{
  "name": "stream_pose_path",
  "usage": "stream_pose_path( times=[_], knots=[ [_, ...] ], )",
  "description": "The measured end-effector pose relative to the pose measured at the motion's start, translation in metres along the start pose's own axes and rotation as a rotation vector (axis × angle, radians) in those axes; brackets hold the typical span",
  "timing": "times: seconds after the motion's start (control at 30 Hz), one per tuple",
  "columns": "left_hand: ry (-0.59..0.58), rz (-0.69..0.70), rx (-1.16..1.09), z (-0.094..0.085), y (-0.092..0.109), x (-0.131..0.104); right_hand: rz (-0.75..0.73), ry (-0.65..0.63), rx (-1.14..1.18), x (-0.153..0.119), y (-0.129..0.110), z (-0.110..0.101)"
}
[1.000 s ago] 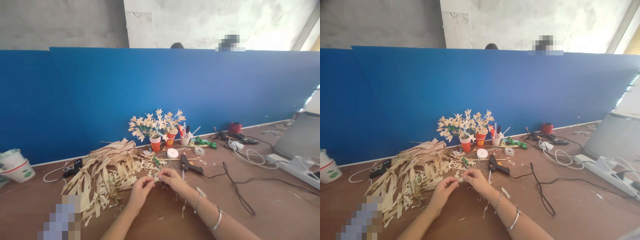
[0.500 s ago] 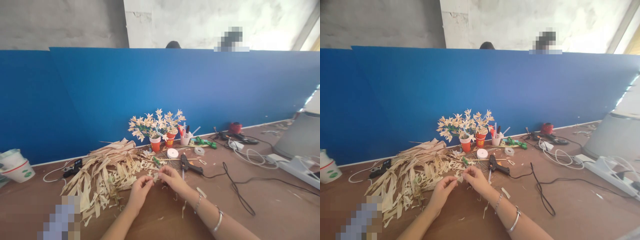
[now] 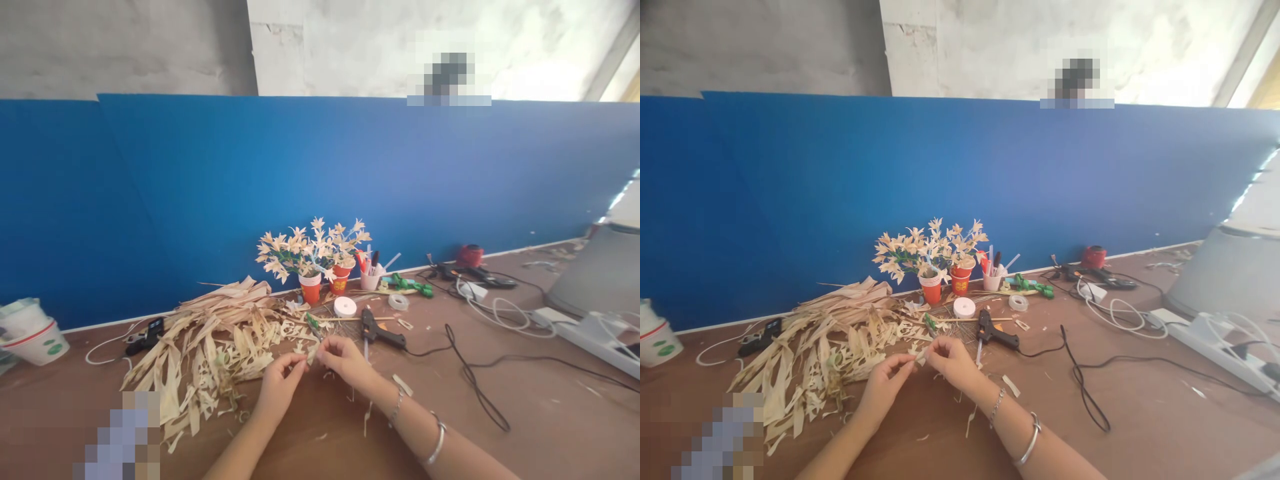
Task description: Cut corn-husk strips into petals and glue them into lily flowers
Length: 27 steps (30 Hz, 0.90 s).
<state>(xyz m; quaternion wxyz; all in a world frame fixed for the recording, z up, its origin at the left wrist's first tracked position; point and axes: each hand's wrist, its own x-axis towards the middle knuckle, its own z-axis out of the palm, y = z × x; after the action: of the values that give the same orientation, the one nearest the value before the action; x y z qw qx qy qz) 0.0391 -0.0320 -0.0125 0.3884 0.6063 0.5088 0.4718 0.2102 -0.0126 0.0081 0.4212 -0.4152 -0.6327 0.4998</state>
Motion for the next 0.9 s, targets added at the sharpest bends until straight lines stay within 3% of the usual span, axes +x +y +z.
stream_pose_path(
  times=[0.33,0.63,0.73,0.8,0.83,0.9],
  knots=[
    [0.084,0.324,0.277,-0.002,-0.006,0.001,0.004,0.023,-0.007,0.002,0.004,-0.001],
    [0.117,0.370,0.401,-0.003,-0.004,0.000,0.010,0.014,-0.098,0.004,0.005,-0.003],
    [0.139,0.360,0.395,-0.004,-0.004,0.000,-0.056,0.036,-0.390,0.004,0.000,-0.014],
    [0.171,0.344,0.373,-0.004,-0.004,0.002,-0.093,0.184,-0.740,0.005,-0.004,-0.029],
    [0.191,0.334,0.360,-0.005,-0.005,0.003,-0.063,0.282,-0.939,0.005,-0.005,-0.039],
    [0.232,0.312,0.335,-0.005,-0.006,0.004,0.159,0.455,-1.282,0.004,-0.007,-0.060]
  ],
)
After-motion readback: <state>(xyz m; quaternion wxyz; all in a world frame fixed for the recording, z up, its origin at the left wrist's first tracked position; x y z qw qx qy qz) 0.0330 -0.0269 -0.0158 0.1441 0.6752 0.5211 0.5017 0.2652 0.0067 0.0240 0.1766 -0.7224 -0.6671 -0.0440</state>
